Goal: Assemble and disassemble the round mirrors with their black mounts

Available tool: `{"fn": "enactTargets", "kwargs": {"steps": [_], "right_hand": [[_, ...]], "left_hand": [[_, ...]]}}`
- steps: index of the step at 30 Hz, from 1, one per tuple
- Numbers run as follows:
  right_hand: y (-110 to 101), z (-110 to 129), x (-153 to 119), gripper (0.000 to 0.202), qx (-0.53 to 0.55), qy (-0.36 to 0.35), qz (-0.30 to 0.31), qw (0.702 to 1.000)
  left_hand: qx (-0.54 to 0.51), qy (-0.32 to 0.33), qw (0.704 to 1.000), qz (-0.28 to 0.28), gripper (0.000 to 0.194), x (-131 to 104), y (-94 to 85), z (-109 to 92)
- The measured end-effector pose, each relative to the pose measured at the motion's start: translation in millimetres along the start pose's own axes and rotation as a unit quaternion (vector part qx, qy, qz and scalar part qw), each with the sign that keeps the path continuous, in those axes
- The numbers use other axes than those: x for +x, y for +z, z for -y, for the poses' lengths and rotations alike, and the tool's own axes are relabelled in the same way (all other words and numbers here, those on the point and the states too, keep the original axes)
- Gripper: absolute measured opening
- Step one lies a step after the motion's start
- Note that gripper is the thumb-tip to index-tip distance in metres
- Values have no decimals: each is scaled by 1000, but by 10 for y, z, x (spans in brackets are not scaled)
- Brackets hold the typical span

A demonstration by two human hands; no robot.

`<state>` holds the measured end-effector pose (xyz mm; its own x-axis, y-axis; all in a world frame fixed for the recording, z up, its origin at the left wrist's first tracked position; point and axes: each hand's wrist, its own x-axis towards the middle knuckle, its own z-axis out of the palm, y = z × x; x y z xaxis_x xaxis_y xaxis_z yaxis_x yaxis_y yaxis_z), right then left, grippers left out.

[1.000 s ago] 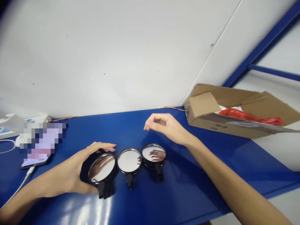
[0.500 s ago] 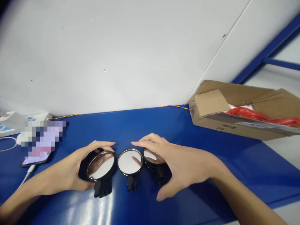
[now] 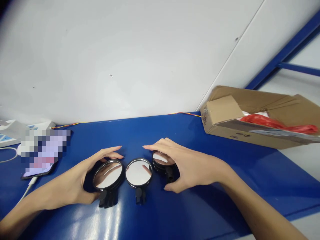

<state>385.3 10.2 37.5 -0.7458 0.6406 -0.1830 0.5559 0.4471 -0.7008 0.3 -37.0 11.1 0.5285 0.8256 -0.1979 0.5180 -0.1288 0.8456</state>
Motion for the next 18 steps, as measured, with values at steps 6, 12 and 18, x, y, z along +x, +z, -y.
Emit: {"fn": "enactTargets", "kwargs": {"steps": [6, 12, 18], "right_hand": [[-11, -31, 4, 112, -8, -12, -18, 1000], [-4, -64, 15, 111, -16, -24, -24, 999], [-55, -51, 2, 110, -3, -7, -9, 1000]], "left_hand": [[15, 6, 1000, -9, 116, -8, 4, 13], [13, 3, 1000, -2, 116, -17, 3, 12], [8, -8, 1000, 6, 115, -17, 3, 6]]}}
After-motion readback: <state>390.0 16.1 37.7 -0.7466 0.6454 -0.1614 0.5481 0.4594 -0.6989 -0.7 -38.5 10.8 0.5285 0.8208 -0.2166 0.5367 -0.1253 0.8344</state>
